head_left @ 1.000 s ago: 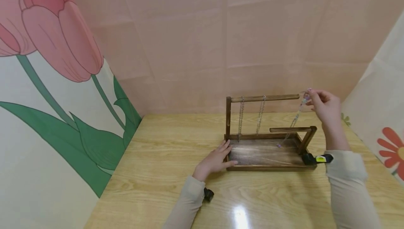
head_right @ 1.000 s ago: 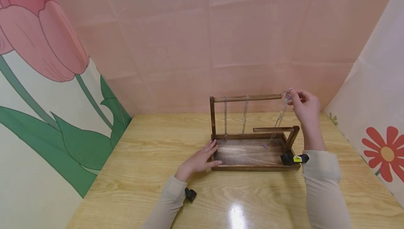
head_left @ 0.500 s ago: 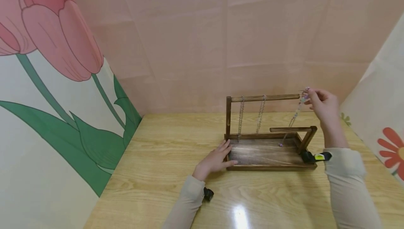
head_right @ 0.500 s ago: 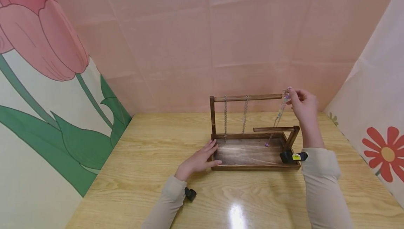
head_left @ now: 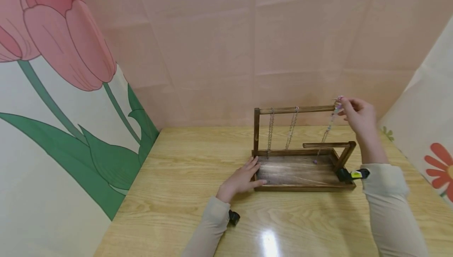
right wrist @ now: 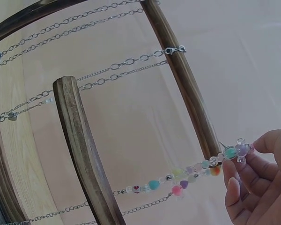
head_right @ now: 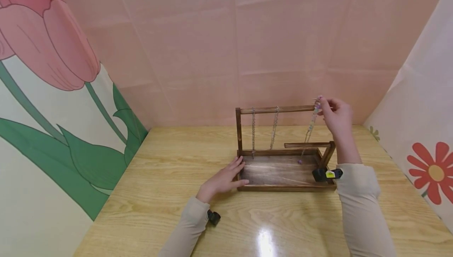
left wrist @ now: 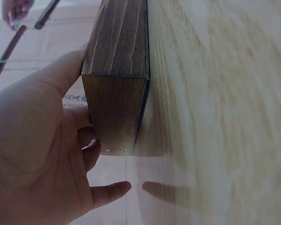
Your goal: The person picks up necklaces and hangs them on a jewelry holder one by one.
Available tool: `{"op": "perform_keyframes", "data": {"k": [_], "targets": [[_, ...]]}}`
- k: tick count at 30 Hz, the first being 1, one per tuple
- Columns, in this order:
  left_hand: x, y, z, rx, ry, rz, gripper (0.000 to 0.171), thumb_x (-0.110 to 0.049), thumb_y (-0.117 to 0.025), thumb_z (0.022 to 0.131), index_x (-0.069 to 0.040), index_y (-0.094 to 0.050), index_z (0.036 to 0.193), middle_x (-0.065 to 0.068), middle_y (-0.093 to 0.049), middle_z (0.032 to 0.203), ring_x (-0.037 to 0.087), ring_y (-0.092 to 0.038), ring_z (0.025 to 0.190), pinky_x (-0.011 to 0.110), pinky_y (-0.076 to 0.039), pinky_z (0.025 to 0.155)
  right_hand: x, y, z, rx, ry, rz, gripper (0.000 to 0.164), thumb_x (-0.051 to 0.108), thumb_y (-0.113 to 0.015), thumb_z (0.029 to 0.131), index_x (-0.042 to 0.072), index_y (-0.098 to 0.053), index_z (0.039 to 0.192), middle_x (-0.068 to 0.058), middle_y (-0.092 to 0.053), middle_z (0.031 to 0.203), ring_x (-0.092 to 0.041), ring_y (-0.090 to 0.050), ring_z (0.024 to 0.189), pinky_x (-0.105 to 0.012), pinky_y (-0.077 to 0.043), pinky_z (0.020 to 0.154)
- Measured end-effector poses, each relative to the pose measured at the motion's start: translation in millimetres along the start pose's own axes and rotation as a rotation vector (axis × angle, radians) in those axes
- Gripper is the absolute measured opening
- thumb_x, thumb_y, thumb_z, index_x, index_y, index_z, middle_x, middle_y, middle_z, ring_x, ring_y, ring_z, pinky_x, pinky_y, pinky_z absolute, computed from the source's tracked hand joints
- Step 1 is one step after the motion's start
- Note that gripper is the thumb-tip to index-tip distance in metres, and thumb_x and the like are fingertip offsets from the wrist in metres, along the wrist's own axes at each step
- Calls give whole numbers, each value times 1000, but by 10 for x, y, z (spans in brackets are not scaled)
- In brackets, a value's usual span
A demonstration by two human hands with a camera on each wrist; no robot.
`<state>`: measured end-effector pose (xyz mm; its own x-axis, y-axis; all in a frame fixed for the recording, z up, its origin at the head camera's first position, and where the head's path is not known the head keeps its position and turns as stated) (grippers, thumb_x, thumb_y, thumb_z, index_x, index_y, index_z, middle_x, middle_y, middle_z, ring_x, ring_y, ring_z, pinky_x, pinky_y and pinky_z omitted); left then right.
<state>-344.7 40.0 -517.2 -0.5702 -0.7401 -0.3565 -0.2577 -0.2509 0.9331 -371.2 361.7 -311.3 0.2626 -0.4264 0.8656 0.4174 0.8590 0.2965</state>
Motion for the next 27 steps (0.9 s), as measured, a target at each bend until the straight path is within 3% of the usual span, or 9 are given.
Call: {"op": "perform_keyframes", "data": {"k": [12,27], "targets": [[20,-13,17,-3,0,-3,80,-65,-35,89,-16,-18,149,-1,-1,157,17,1,144,48,-26,111,23,-80,24,36,14,-58,41,38,-48,95,2,-60,110,29,-56,78,9,-57,63,-10,-45,54],[-8,10,-20,8,1,-8,80,-66,-33,89,-17,-17,150,-1,-1,157,17,1,144,47,-25,111,120,-184,-5,56,52,-80,41,33,-48,96,-5,-59,107,27,-56,72,8,-56,61,-11,-44,51]]}}
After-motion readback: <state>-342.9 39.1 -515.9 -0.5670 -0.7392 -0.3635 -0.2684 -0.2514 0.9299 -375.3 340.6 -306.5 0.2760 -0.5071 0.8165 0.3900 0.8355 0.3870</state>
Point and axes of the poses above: each hand's wrist, its own z-axis towards the middle knuckle, its own y-axis out of the back of the hand, x = y × z, the point moved 7 cm from there along z, towards the middle knuckle
